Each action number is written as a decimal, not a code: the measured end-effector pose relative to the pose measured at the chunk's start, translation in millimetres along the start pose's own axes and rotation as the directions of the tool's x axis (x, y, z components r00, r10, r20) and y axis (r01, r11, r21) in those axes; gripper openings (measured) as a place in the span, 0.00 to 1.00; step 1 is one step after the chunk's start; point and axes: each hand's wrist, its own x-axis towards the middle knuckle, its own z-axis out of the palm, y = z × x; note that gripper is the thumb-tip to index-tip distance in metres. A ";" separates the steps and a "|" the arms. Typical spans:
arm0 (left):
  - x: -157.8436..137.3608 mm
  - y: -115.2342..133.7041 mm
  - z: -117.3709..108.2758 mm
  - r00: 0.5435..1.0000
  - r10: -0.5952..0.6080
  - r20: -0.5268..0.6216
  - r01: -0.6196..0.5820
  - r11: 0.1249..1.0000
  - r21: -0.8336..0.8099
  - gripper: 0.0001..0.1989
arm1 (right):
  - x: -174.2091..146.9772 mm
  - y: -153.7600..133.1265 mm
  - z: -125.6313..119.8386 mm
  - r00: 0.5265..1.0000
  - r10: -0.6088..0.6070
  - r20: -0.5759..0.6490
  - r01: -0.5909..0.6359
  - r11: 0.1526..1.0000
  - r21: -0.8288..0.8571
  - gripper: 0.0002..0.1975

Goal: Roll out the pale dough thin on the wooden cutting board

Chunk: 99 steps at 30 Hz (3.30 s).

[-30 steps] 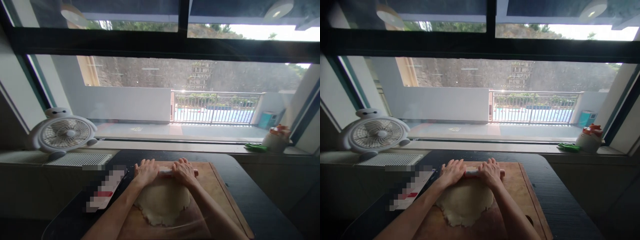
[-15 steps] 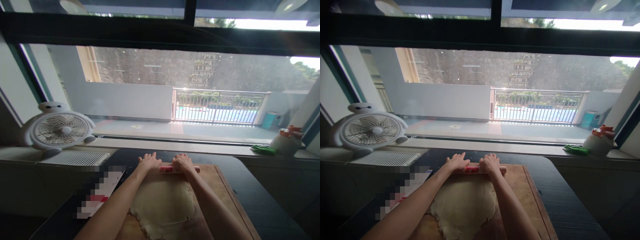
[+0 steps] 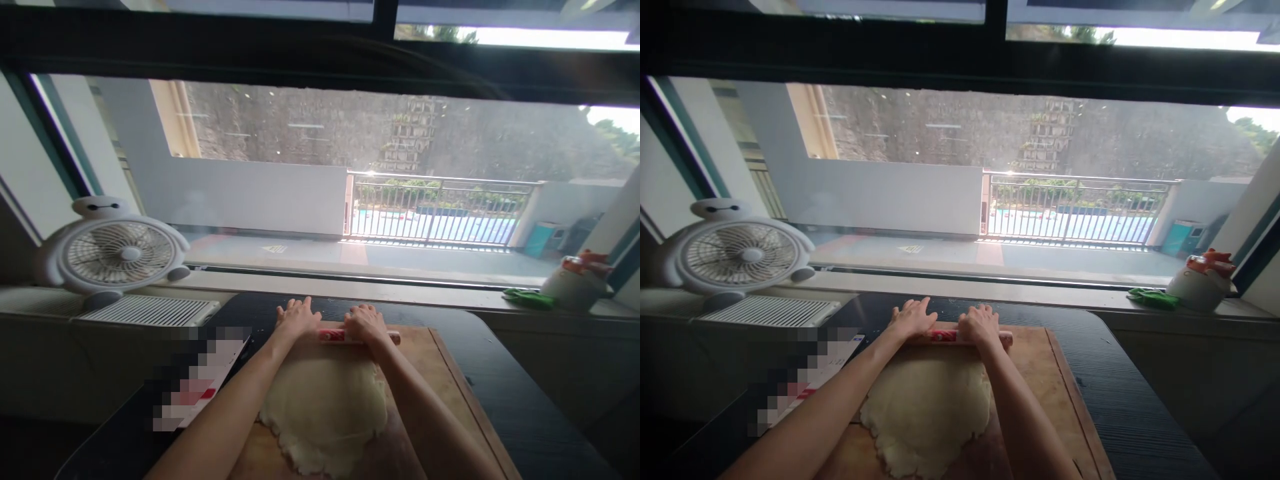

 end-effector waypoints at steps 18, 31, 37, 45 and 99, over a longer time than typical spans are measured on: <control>-178.9 -15.5 -18.2 0.908 0.315 -0.275 -0.343 0.938 -0.058 0.18 | -182.3 -4.3 0.5 0.902 -0.258 -0.346 0.252 0.966 -0.064 0.21; -95.7 6.5 -12.4 0.978 0.158 -0.135 -0.164 0.986 -0.033 0.22 | -68.9 3.6 -16.1 0.988 -0.104 -0.109 0.109 0.994 0.033 0.16; -48.6 7.2 -6.9 0.996 0.050 -0.072 -0.051 0.999 -0.016 0.22 | -35.2 5.7 -8.9 0.994 -0.044 -0.102 0.045 0.999 0.009 0.15; -72.6 5.5 -6.9 0.988 0.104 -0.118 -0.104 0.995 0.002 0.18 | -61.7 3.1 -11.7 0.987 -0.062 -0.146 0.066 0.998 0.017 0.14; -204.0 4.9 -15.5 0.909 0.265 -0.322 -0.296 0.954 -0.049 0.18 | -215.0 3.1 4.8 0.887 -0.182 -0.425 0.175 0.983 -0.056 0.16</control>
